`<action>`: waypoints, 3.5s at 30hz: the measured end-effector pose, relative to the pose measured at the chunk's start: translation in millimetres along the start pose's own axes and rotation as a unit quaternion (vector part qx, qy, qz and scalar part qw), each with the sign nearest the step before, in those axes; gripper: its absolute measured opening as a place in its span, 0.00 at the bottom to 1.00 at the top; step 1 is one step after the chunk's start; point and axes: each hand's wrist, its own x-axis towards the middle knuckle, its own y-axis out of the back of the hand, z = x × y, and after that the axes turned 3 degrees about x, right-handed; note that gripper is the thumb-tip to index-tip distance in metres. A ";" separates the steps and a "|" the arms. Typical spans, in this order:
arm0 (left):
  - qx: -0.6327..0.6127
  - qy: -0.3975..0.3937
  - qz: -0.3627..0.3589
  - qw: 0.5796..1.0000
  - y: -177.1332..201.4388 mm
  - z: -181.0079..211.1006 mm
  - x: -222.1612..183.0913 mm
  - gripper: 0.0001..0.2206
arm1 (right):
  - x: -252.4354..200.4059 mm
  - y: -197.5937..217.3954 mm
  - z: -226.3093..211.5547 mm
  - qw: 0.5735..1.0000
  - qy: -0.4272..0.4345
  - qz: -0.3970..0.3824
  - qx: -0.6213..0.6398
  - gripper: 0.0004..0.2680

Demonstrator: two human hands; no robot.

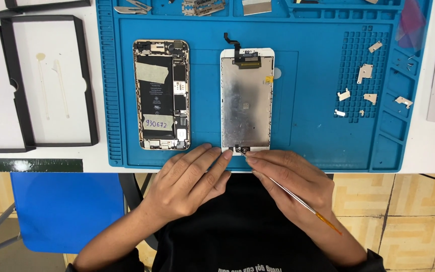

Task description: The person works on a disassembled white smartphone placed on a blue mat. They use tweezers to install a small component at the bottom of the device and later use a screwdriver to secure internal parts. The person also handles a separate phone chassis and various small screws.

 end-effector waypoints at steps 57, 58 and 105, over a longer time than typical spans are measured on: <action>-0.503 -0.222 -0.004 0.835 142.7 103.7 74.1 0.23 | 33.0 -67.0 -11.4 0.905 -0.169 0.106 -0.375 0.38; -0.512 -0.208 -0.012 0.833 143.2 102.2 72.8 0.20 | 32.6 -72.9 -8.1 0.890 -0.166 0.105 -0.411 0.39; -0.464 0.446 0.155 0.750 24.6 35.5 52.4 0.21 | 34.3 -7.9 16.9 0.906 -0.155 0.147 0.366 0.17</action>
